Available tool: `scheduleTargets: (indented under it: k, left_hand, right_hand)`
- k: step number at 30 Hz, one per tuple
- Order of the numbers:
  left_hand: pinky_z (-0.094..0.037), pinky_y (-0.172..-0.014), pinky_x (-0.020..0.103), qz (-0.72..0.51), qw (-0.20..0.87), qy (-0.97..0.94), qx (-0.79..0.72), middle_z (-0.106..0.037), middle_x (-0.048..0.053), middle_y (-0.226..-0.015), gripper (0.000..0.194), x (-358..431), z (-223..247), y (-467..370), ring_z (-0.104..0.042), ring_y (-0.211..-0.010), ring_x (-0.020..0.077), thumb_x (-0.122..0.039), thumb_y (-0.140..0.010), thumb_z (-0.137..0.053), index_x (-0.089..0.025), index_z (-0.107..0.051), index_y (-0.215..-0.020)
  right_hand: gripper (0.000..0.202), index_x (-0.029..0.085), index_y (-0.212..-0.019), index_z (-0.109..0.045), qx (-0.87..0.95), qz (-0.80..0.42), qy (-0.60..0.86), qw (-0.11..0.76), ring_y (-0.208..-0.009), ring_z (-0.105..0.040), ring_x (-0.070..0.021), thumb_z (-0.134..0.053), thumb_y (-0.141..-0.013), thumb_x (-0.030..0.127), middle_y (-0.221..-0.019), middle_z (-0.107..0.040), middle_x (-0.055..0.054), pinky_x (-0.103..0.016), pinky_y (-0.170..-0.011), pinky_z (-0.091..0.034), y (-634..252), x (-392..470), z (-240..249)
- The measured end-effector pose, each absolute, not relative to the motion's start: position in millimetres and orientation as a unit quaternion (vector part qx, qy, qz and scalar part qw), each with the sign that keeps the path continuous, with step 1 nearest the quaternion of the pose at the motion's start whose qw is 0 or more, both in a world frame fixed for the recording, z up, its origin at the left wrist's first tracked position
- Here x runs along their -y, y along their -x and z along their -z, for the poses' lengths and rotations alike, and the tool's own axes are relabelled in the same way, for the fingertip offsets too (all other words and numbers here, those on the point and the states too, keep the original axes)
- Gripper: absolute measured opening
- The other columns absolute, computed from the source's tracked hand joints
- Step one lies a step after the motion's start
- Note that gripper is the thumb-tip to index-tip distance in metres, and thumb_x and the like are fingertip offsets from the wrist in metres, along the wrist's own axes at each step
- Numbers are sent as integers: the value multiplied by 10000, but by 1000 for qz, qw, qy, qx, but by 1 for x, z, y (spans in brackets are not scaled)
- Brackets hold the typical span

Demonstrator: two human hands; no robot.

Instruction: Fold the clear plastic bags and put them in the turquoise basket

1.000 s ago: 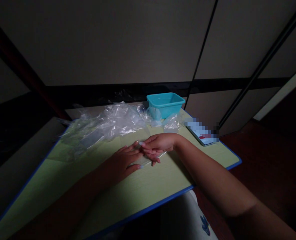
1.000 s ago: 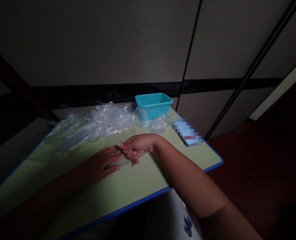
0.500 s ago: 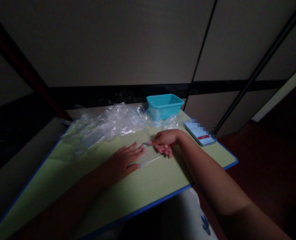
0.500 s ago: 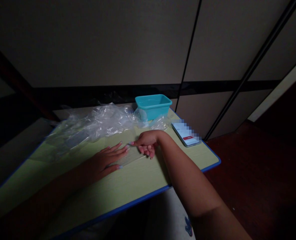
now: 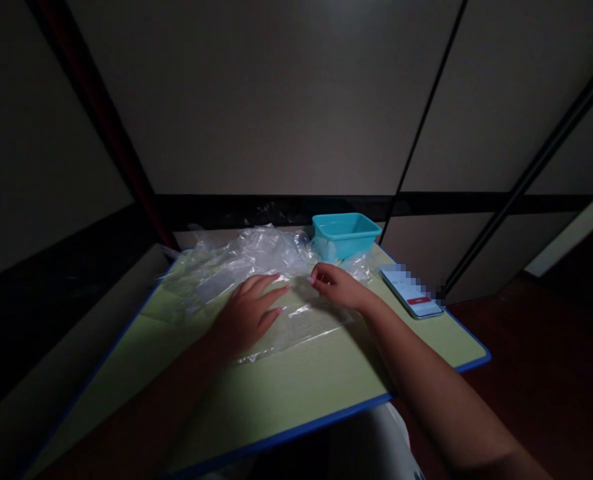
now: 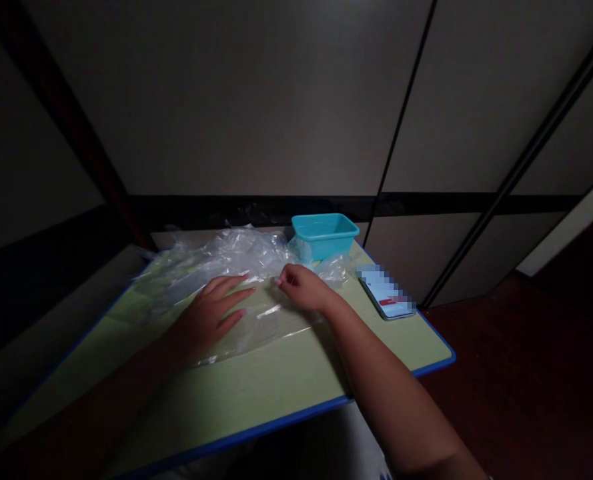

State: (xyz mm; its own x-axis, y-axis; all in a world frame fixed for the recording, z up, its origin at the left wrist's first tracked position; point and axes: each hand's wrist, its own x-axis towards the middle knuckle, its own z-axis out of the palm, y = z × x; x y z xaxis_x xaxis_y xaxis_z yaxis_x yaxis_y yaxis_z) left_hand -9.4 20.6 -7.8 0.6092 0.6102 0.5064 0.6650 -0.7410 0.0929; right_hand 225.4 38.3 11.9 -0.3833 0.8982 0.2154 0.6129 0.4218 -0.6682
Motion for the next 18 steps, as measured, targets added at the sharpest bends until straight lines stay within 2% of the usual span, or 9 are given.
scheduleTargets:
  k: [2,3,5,7,9,12,15,18]
  left_hand:
    - [-361,-963,438,314,61,862,392,-514,90,-1212,318,-25,5,14,-425,-1139,264,-268,-848,-469,-201,-569,-1142]
    - [-368,-955,430,344,60,844,407,-533,91,-1173,300,-28,4,16,-443,-1117,257,-261,-850,-458,-189,-572,-1118]
    - [-385,-941,406,407,41,800,440,-563,86,-1088,262,-32,3,20,-487,-1061,237,-249,-848,-446,-173,-566,-1067]
    - [-425,-893,375,463,10,746,479,-579,70,-990,202,-36,3,23,-536,-973,216,-244,-836,-450,-170,-553,-993]
    - [-466,-816,349,494,-12,704,511,-575,55,-904,139,-39,4,24,-565,-876,203,-249,-824,-458,-177,-531,-918]
    - [-481,-758,333,501,-17,692,520,-564,42,-857,100,-41,7,22,-575,-813,196,-262,-821,-460,-189,-507,-871]
    - [-475,-772,332,495,-19,698,517,-566,39,-879,107,-40,9,20,-576,-837,199,-278,-821,-466,-198,-504,-881]
    - [-468,-785,333,486,-16,706,514,-571,46,-920,135,-39,12,19,-575,-866,202,-286,-827,-464,-199,-506,-920]
  right_hand:
    - [226,153,-943,-544,819,-112,458,327,-929,-552,-199,-485,-839,345,-977,-571,-104,-358,-827,-435,-217,-30,-12]
    - [276,149,-1013,-539,832,-89,436,330,-1035,-511,-215,-479,-846,360,-1071,-552,-126,-374,-895,-398,-212,-25,-12]
    - [383,149,-1176,-479,856,-92,398,318,-1203,-398,-215,-416,-882,385,-1262,-466,-147,-396,-996,-313,-202,-15,-11]
    - [471,187,-1309,-376,882,-99,387,249,-1320,-237,-229,-362,-901,422,-1426,-302,-125,-487,-1060,-162,-191,-6,-7]
    - [548,212,-1407,-214,906,-111,374,164,-1362,-107,-234,-306,-916,438,-1489,-158,-99,-546,-1058,-49,-182,-1,-2]
    - [605,211,-1442,-36,919,-128,367,64,-1372,-2,-227,-242,-925,449,-1502,-30,-78,-563,-1048,7,-176,0,7]
    - [607,210,-1442,-10,918,-137,372,7,-1370,32,-223,-205,-926,463,-1497,29,-64,-566,-1045,20,-177,-4,11]
    - [610,217,-1441,-4,915,-138,380,-8,-1368,53,-224,-201,-924,474,-1494,54,-57,-565,-1045,22,-180,-6,13]
